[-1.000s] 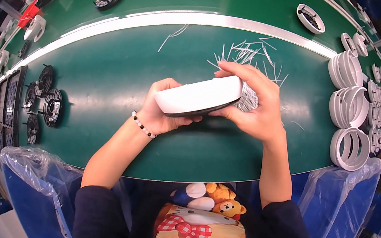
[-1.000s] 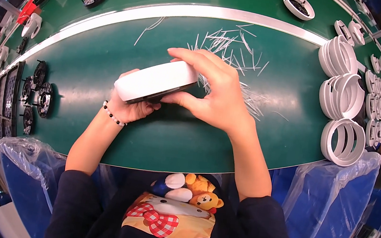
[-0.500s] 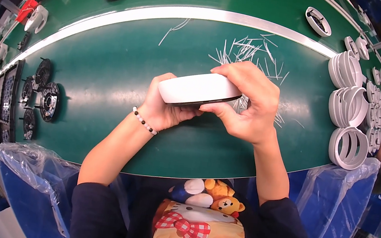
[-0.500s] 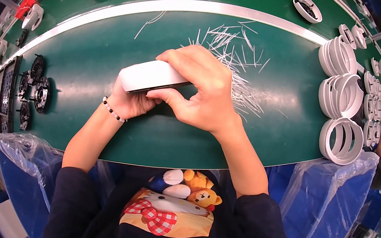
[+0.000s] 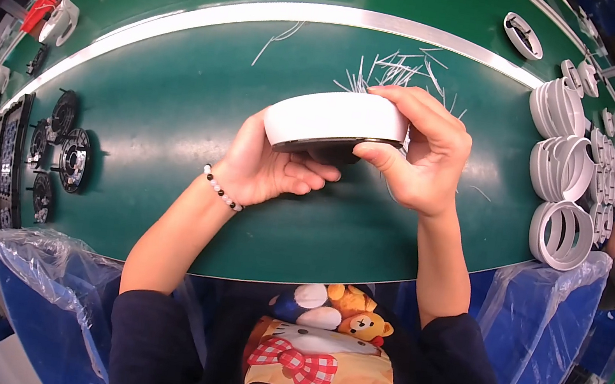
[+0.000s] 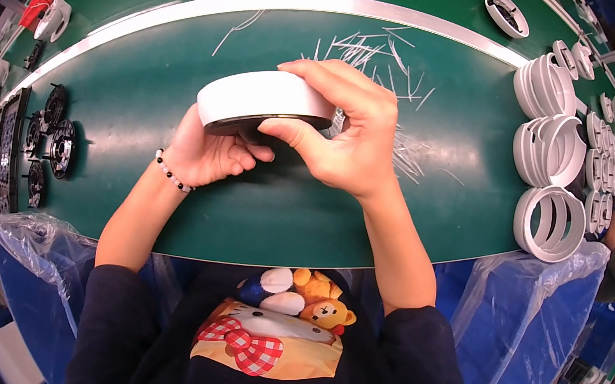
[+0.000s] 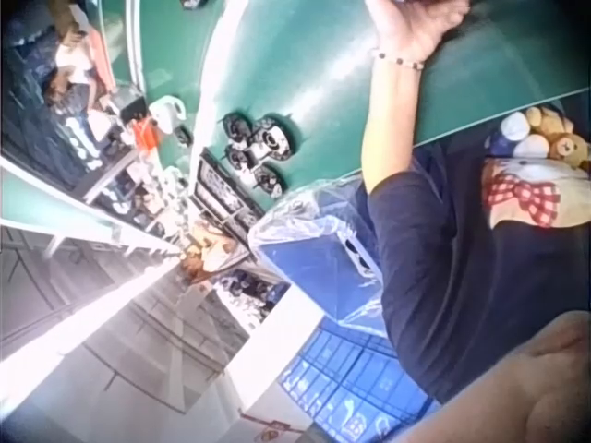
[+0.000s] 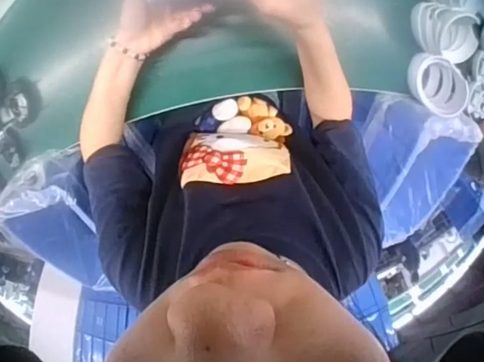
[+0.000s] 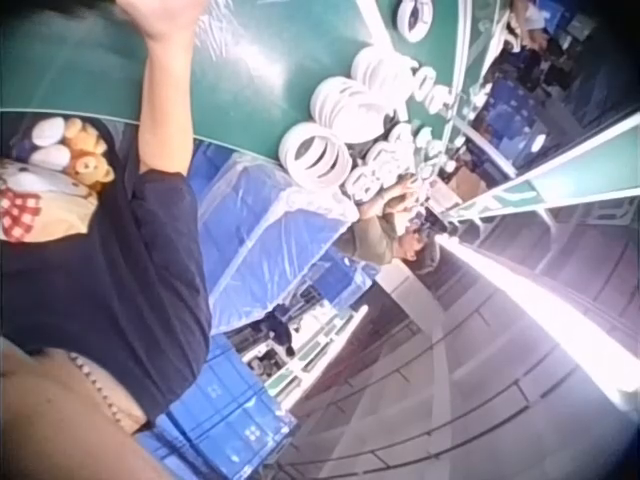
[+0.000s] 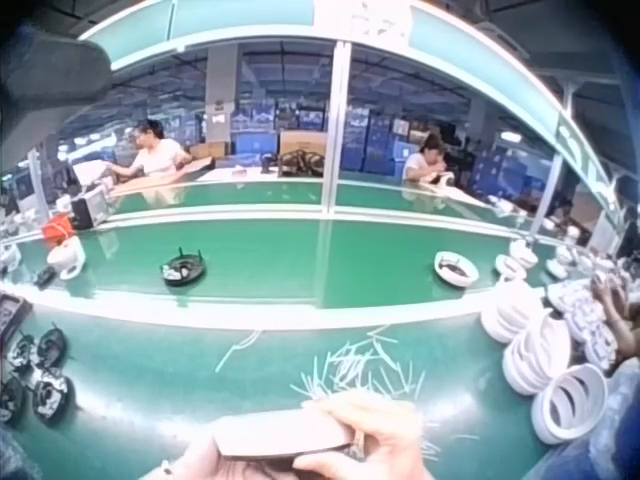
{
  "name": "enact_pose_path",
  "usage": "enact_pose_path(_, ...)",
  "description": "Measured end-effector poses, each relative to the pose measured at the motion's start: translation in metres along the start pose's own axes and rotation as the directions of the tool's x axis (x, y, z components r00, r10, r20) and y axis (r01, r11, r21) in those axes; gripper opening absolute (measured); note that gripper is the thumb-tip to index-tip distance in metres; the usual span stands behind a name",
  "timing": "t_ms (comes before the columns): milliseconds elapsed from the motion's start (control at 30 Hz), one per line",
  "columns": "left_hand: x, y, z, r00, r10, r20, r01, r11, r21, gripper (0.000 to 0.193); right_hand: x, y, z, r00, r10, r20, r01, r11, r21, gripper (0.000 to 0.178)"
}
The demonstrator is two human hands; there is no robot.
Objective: Manually assembling electronic components into white plastic circular housings on an industrial assembly line.
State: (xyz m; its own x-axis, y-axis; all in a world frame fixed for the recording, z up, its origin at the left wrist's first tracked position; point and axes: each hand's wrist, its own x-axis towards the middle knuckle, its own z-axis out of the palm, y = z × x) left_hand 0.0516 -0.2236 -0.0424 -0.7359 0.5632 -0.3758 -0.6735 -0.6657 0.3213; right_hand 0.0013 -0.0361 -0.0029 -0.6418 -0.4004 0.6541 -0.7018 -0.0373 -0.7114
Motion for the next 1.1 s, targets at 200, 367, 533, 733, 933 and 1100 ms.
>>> enact_pose_path(200, -0.010, 0.005, 0.023, 0.702, 0.711, -0.025, -0.319, 0.346, 0.882, 0.075, -0.009, 0.005, -0.005, 0.964, 0.258, -0.071, -0.208, 0.890, 0.406, 0.040)
enact_pose_path(367, -0.007, -0.010, 0.023, 0.256, 0.768, 0.587, -0.568, -0.371, 0.735, 0.065, -0.012, 0.002, 0.008, 0.951, 0.306, -0.034, -0.242, 0.811, 0.532, 0.041)
enact_pose_path(533, -0.008, -0.009, 0.024, 0.206, 0.756, 0.621, -0.553, -0.434, 0.711, 0.050, -0.011, -0.004, 0.009, 0.976, 0.202, -0.077, -0.159, 0.911, 0.382, 0.042)
enact_pose_path(733, -0.006, -0.009, 0.027, 0.132, 0.742, 0.658, -0.611, -0.461, 0.643, 0.042, -0.011, -0.003, 0.013, 0.979, 0.152, -0.134, -0.107, 0.948, 0.299, 0.041)
enact_pose_path(933, -0.016, -0.005, 0.024, 0.396, 0.799, 0.452, -0.517, -0.213, 0.829, 0.050, -0.014, 0.004, 0.013, 0.953, 0.294, -0.076, -0.228, 0.860, 0.457, 0.038)
enact_pose_path(1100, -0.014, -0.002, 0.023, 0.413, 0.812, 0.413, -0.695, -0.013, 0.719, 0.053, -0.013, 0.007, 0.009, 0.891, 0.430, -0.145, -0.196, 0.652, 0.732, 0.040)
